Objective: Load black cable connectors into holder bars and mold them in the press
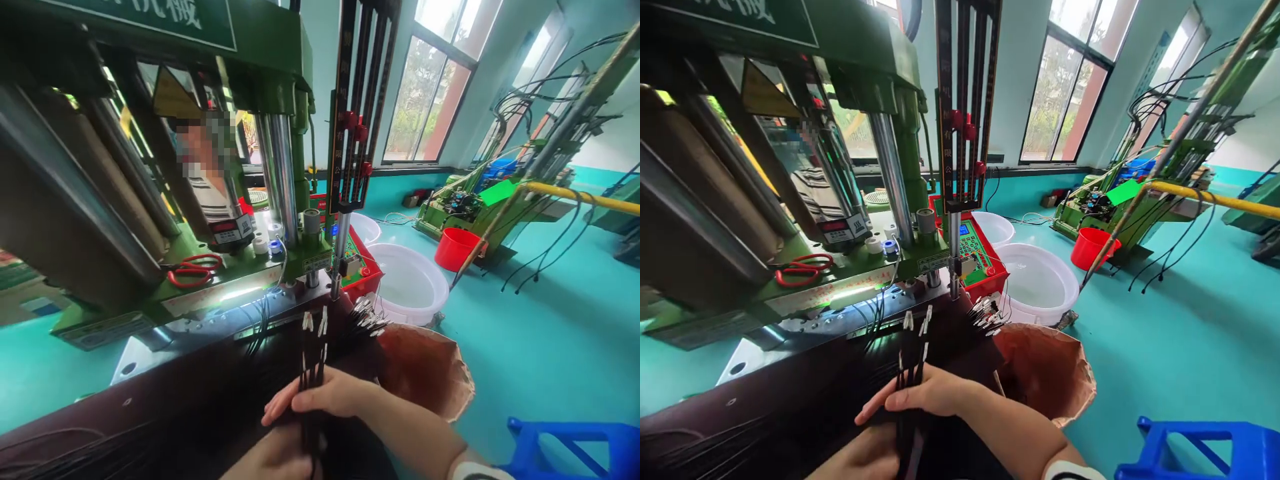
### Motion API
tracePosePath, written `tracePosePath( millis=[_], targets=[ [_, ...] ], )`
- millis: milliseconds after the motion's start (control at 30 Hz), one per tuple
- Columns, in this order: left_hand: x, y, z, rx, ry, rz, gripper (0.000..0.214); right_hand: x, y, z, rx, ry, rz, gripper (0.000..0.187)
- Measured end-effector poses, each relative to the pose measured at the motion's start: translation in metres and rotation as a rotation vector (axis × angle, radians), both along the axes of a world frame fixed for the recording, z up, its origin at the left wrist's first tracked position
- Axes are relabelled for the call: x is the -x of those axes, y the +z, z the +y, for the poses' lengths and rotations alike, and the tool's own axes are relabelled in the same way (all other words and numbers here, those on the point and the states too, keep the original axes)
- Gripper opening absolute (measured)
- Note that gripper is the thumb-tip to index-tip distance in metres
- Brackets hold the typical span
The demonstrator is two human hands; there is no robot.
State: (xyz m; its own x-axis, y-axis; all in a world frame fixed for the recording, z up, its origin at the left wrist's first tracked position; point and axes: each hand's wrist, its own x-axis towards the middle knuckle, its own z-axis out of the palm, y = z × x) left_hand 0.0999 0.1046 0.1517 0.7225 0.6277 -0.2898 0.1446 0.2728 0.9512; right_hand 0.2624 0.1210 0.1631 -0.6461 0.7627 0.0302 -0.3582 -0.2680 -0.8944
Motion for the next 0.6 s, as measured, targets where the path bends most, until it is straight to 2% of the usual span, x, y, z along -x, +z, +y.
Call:
tracePosePath(
  millis=[100,167,267,367,500,600],
  targets=[
    [-0.021,-0.015,-0.011,0.276,0.316,-0.22,0.043,0.011,-0.014,-0.004,0.104,-0.046,-0.109,0.032],
    [-0.031,-0.021,-0.016,0.378,0.45,-0.299,0.042,0.013,-0.018,-0.001,0.163,-0.124,-0.081,0.04],
    [-0.037,-0.022,-0.021,0.384,0.479,-0.315,0.041,0.007,-0.014,0.01,0.188,-0.245,0.041,0.042],
    [-0.039,-0.021,-0.024,0.322,0.448,-0.268,0.043,-0.005,-0.001,0.025,0.158,-0.296,0.074,0.031],
    [-0.038,-0.018,-0.031,0.185,0.464,-0.17,0.047,-0.017,0.008,0.036,0.201,-0.162,0.017,0.027],
    [-0.031,-0.008,-0.038,0.087,0.483,-0.082,0.043,-0.014,0.009,0.033,0.268,-0.103,0.043,0.025]
  ],
)
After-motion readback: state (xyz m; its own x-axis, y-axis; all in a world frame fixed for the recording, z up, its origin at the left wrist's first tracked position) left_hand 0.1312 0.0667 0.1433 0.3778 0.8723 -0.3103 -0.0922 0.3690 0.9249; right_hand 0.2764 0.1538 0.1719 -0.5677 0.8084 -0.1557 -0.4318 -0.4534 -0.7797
